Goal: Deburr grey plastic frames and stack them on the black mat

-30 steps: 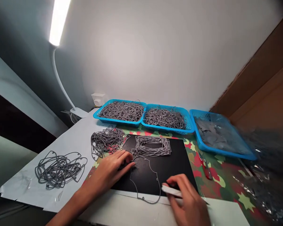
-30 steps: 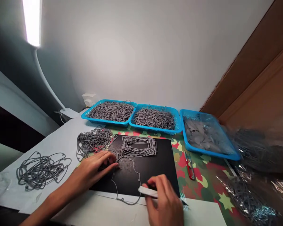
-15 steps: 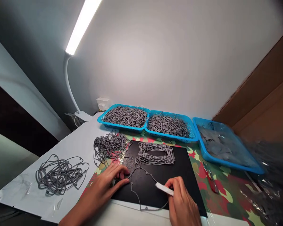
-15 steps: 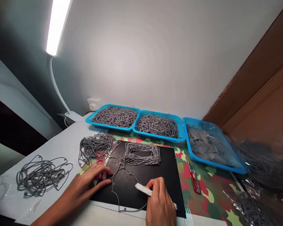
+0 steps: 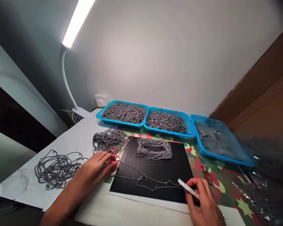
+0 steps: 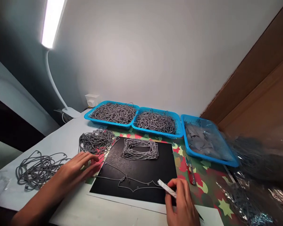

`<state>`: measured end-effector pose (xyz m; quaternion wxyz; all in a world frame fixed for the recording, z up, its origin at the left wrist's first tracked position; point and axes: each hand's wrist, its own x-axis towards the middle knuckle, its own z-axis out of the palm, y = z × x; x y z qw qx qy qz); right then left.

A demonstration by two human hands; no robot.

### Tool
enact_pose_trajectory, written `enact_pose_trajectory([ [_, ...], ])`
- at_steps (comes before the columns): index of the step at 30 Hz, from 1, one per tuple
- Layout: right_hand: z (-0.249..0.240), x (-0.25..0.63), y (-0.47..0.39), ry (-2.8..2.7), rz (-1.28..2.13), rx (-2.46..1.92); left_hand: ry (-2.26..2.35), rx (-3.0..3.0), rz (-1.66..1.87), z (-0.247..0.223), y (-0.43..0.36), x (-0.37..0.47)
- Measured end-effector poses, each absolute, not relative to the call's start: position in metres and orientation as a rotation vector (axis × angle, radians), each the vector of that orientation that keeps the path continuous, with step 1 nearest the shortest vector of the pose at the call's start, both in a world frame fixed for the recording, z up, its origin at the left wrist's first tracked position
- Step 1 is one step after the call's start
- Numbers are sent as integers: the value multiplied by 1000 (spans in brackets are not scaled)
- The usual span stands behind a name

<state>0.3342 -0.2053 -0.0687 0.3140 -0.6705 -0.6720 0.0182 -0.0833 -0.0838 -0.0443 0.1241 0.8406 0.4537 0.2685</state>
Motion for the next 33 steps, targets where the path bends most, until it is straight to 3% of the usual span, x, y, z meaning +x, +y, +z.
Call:
enact_pose_trajectory([
  [10,-34,283,-174,-1710,263,-1683,1040,2276,431,-41,-100,-45],
  [27,-54,356,-217,-1844,-47,-1627,1467,2192,713,-33,-79,-107],
  [31,-58,361,-223,-1808,37,-1695,1556,2330,928,-15,-74,-80],
  [33,-60,362,-224,-1797,86,-1696,1389,2372,881,-5,-81,-49],
])
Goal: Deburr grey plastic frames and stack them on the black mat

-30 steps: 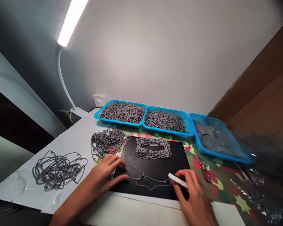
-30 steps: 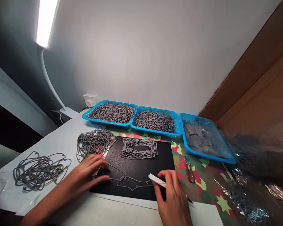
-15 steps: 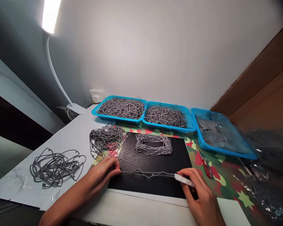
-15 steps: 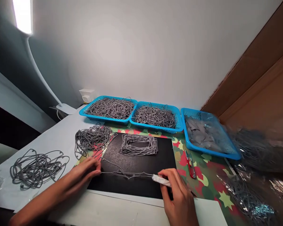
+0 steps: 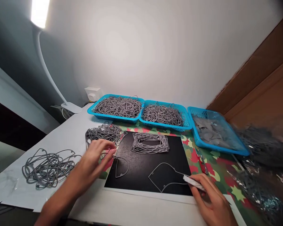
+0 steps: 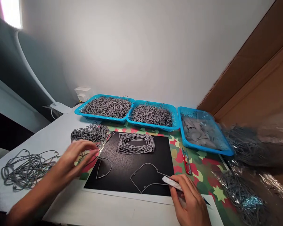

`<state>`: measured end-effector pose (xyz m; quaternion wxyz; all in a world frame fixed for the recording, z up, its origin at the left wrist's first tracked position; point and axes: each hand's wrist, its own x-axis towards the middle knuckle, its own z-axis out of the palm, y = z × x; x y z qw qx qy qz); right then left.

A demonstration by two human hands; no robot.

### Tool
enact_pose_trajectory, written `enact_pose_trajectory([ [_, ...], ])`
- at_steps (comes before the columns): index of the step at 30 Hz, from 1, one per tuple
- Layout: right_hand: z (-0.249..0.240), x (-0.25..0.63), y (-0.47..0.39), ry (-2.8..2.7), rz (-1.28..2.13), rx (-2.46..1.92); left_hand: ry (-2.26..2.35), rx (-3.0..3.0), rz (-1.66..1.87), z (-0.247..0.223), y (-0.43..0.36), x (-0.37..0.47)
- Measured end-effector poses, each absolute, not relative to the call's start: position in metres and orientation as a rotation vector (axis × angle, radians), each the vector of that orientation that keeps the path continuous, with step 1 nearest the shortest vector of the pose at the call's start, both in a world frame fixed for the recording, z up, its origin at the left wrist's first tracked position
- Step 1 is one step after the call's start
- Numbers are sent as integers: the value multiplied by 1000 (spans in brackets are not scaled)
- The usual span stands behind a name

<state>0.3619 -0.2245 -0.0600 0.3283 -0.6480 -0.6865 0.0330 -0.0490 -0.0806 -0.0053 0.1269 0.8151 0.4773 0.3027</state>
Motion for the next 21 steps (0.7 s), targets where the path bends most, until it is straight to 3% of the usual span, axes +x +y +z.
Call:
enact_pose_trajectory([
  [3,-58,361,-221,-1837,130,-1649,1083,2500,667,-3,-97,9],
  [8,-46,359,-211,-1842,194,-1639,1095,2738,542,-39,-118,74],
  [14,-41,352,-208,-1768,290,-1706,1083,2750,594,-73,-116,75],
  [21,-39,353,-205,-1756,316,-1793,999,2533,637,-42,-98,58],
])
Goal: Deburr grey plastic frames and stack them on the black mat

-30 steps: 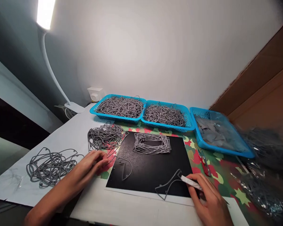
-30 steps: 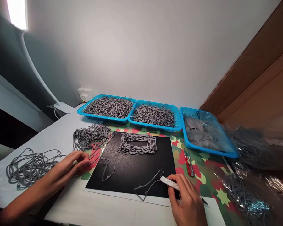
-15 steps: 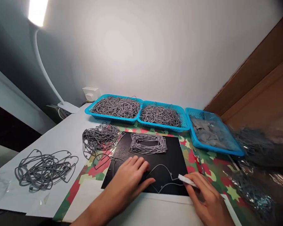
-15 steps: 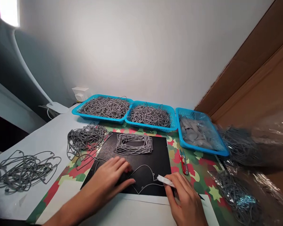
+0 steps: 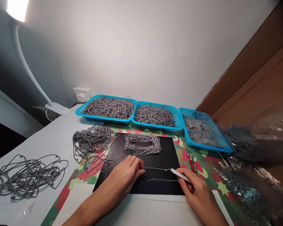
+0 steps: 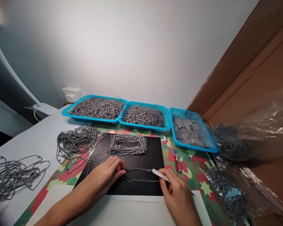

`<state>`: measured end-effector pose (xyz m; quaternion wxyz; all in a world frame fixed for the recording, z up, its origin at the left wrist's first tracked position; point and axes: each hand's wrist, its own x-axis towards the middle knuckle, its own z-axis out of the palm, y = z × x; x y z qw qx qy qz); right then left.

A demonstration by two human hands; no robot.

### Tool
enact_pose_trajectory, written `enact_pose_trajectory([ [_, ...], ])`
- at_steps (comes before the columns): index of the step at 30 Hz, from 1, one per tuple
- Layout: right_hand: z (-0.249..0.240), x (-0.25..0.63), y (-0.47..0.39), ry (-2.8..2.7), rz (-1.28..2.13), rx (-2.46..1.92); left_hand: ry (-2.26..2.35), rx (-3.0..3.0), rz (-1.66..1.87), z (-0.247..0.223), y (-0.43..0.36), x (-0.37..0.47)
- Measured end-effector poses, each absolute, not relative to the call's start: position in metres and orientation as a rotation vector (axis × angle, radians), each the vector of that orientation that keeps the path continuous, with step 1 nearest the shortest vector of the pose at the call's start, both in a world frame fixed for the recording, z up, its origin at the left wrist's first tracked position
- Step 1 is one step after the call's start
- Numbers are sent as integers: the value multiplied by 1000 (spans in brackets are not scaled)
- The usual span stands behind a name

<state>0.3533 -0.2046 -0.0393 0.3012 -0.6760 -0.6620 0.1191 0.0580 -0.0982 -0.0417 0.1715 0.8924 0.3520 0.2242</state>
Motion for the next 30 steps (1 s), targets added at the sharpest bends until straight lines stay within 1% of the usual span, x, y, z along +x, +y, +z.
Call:
enact_pose_trajectory([
  [2,-34,350,-199,-1710,352,-1774,978,2550,666,-21,-90,54],
  [5,-20,339,-189,-1632,378,-1628,947,2618,842,9,-83,46],
  [8,-11,334,-186,-1634,433,-1495,864,2677,979,24,-89,33],
  [10,-14,339,-189,-1704,478,-1482,810,2716,877,19,-98,21],
  [13,-30,354,-199,-1784,373,-1507,773,2690,646,-3,-110,3],
  [17,-44,357,-210,-1700,206,-1644,871,2574,604,-25,-110,-4],
  [21,-37,331,-202,-1673,307,-1753,1009,2469,521,-22,-96,7],
  [25,-31,310,-187,-1702,422,-1800,1051,2374,399,-18,-86,14],
  [30,-33,309,-181,-1814,346,-1743,992,2393,365,-22,-89,14],
])
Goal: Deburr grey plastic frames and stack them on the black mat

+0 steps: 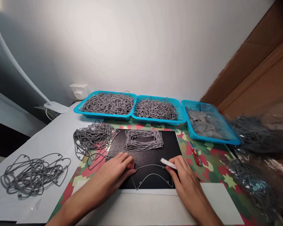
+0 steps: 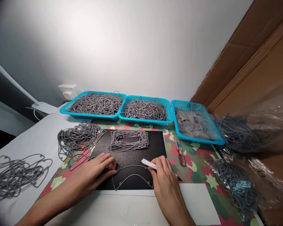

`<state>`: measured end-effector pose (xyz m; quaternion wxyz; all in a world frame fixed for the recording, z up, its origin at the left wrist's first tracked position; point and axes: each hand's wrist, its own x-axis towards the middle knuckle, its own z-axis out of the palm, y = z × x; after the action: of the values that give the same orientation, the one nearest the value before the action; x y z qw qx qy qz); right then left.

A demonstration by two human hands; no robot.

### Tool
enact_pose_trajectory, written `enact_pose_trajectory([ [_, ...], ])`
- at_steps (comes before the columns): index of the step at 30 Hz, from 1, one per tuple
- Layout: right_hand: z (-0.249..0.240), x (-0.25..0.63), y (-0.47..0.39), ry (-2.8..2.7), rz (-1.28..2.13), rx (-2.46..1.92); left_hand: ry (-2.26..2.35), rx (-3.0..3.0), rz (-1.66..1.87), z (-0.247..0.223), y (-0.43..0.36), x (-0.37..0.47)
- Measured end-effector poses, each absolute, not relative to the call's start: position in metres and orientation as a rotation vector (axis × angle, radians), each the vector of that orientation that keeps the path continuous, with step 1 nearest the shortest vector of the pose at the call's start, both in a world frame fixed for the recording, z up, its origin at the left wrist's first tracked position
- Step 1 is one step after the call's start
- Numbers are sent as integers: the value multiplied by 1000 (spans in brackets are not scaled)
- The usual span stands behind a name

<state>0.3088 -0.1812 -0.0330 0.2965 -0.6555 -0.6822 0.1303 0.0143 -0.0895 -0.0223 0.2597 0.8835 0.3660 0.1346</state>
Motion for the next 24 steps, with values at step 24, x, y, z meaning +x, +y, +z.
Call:
enact_pose_trajectory([
  [24,15,326,-56,-1738,1130,-1366,842,1693,866,11,-6,18],
])
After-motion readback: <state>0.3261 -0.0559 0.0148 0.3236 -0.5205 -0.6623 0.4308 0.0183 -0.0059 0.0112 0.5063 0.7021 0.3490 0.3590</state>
